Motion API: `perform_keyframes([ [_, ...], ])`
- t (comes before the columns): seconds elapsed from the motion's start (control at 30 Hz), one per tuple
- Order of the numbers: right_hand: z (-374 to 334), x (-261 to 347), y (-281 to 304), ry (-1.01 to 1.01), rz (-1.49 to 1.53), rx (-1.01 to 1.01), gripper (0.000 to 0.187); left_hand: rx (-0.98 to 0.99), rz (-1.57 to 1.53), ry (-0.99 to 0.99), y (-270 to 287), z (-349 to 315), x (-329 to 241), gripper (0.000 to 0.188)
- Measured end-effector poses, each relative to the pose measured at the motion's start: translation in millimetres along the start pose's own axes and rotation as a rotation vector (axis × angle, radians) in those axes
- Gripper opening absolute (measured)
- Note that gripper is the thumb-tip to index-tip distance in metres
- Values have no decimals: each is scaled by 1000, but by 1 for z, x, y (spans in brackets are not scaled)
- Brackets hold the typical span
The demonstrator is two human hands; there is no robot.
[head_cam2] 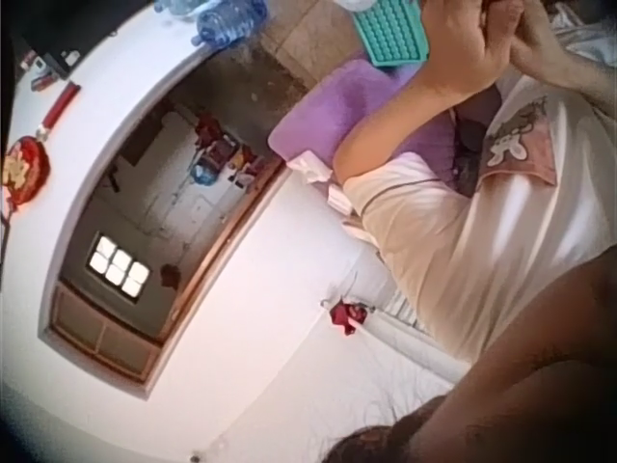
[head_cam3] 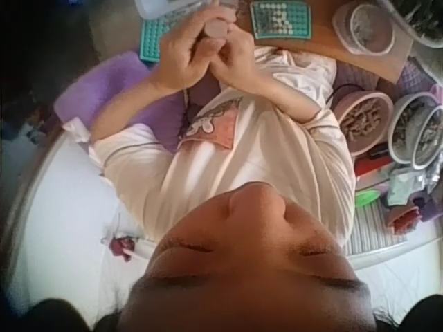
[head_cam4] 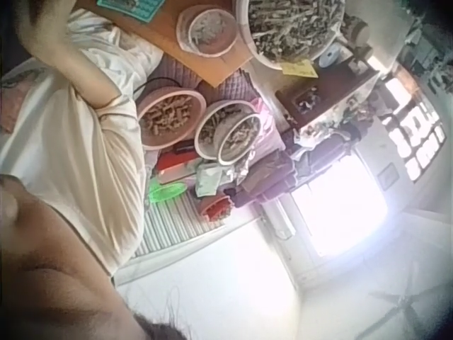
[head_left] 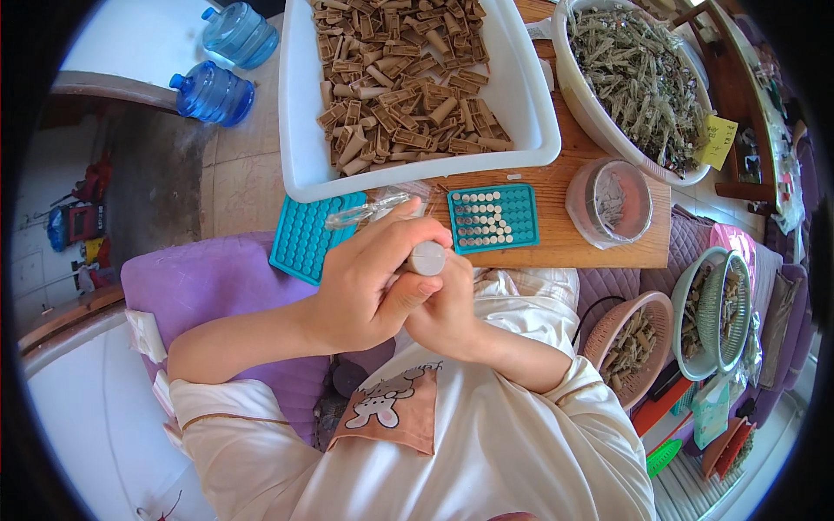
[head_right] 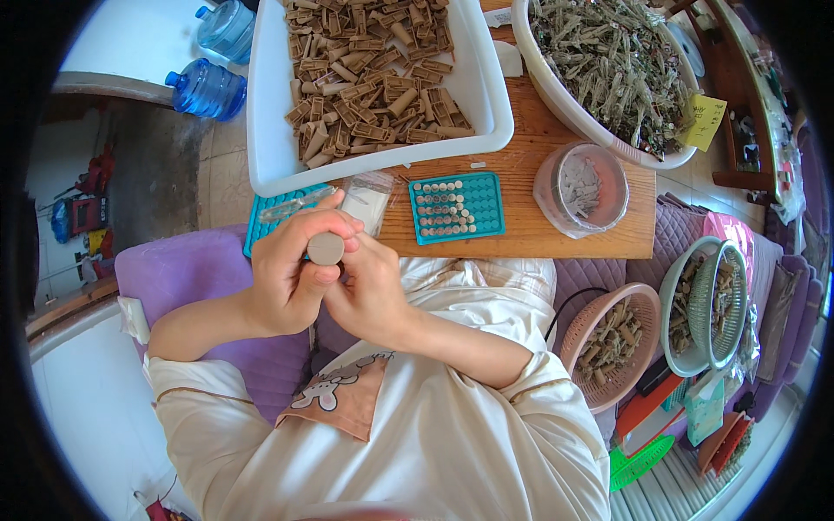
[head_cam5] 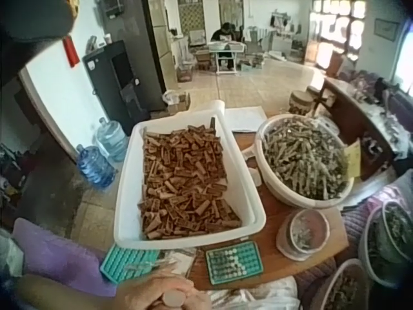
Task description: The person assembles small plastic parts, metal springs, and plastic tubes by hand, taking them from trays and fitting them together.
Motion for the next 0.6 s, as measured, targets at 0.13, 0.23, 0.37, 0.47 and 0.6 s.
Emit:
perform_keyframes([
  [0.13,-6,-1,-2,72,-5,-122,11,5,-39,-4,-7,-1,1,29],
  [0.23,2,-13,0,-35,-16,8,16,-1,-93,158,-8,-4,18,31],
  [0.37,6,-18,28,-83,-132,260,31,-144,-423,319,-10,-14,39,34],
  [0.47,4,-32,90,-338,-279,236,34,-301,-627,471,0,-10,47,36],
  [0.6,7,-55,210,-428,-708,-121,20,-8,-880,744,-13,-18,64,40],
])
Point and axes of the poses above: each hand's wrist, its own z-axis towards the middle knuckle, its own y-axis out of the back of the hand, x = y × z, the point moved 7 cm from there along z, towards the middle knuckle, and after that the axes turned 3 degrees about -z, right-handed, at the moved point
